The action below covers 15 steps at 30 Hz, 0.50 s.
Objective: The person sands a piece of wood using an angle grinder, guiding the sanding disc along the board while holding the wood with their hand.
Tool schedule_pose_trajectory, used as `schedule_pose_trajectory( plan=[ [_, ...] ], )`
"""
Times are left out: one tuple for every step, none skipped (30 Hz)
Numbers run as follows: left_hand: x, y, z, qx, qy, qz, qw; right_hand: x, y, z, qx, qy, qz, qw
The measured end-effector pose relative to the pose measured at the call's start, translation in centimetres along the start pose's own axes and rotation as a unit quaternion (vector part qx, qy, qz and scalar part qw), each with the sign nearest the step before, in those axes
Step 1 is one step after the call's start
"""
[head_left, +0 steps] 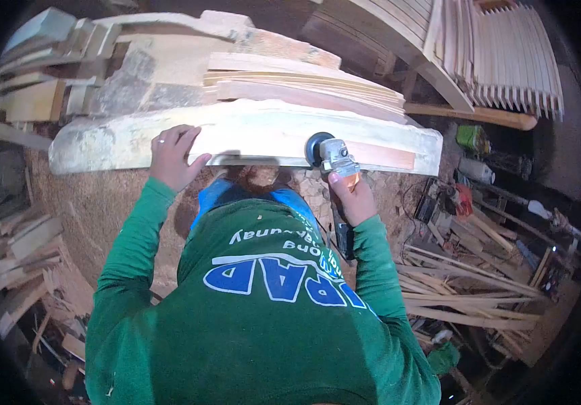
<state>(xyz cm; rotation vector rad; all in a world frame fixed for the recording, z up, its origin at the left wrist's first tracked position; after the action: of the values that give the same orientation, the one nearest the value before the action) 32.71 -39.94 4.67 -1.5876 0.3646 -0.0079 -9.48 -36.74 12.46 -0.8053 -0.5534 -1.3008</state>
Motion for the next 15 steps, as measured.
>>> schedule_pose_trajectory(
  plan=[
    [0.2, 0.0, 0.1, -0.006, 0.004, 0.009, 1.000, 0.5, 0.8, -0.2, 0.015, 0.002, 0.000, 1.000],
    [0.4, -0.3, 0.1, -0.018, 0.010, 0.020, 1.000, 1.1, 1.6, -0.3, 0.029, 0.004, 0.001, 1.000],
    [1.1, 0.1, 0.2, -0.036, -0.003, 0.046, 0.998, 2.0, 2.8, -0.4, 0.044, 0.008, 0.023, 0.999],
    [1.8, 0.8, 0.3, -0.053, -0.016, 0.071, 0.996, 3.0, 4.4, -0.4, 0.058, 0.012, 0.043, 0.997],
    [2.6, 1.2, 0.4, -0.071, -0.027, 0.097, 0.992, 4.1, 6.1, -0.3, 0.071, 0.016, 0.063, 0.995],
    [3.3, 0.9, 0.5, -0.122, -0.031, 0.096, 0.987, 5.1, 8.0, -0.1, 0.080, -0.006, 0.071, 0.994],
    [4.0, 0.6, 0.6, -0.133, -0.074, 0.131, 0.980, 5.4, 9.6, -0.3, 0.103, 0.000, 0.093, 0.990],
    [4.6, 0.1, 0.7, -0.145, -0.117, 0.166, 0.968, 5.8, 11.2, -0.6, 0.125, 0.004, 0.116, 0.985],
    [5.2, -0.5, 0.8, -0.158, -0.161, 0.199, 0.954, 6.0, 12.7, -0.8, 0.148, 0.008, 0.140, 0.979],
    [5.6, -1.9, 0.7, -0.172, -0.160, 0.182, 0.955, 5.1, 14.4, -1.2, 0.157, -0.027, 0.117, 0.980],
    [6.6, -2.0, 1.0, -0.179, -0.168, 0.173, 0.954, 4.8, 15.6, -1.4, 0.168, -0.036, 0.117, 0.978],
    [7.6, -2.1, 1.1, -0.186, -0.177, 0.164, 0.952, 5.4, 16.9, -1.2, 0.179, -0.046, 0.117, 0.976],
    [8.4, -2.4, 1.3, -0.192, -0.184, 0.156, 0.951, 6.0, 18.1, -1.1, 0.189, -0.055, 0.116, 0.974],
    [9.0, -2.7, 1.6, -0.191, -0.183, 0.130, 0.956, 6.6, 18.9, -1.0, 0.195, -0.055, 0.138, 0.970],
    [9.5, -3.0, 1.9, -0.190, -0.185, 0.128, 0.956, 6.6, 19.4, -1.3, 0.201, -0.053, 0.144, 0.968]
  ],
)
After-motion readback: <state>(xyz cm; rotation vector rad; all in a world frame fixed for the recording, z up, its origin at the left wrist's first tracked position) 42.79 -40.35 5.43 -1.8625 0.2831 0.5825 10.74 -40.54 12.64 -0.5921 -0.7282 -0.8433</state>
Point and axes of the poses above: each hand's wrist, its own z-axis away from the middle knuckle, its own y-axis out of the palm, x = y × z, the point moved 1 cm from there along -z, towards the middle knuckle, and after that the axes turned 13 degrees about -z, right-handed, at the moved point
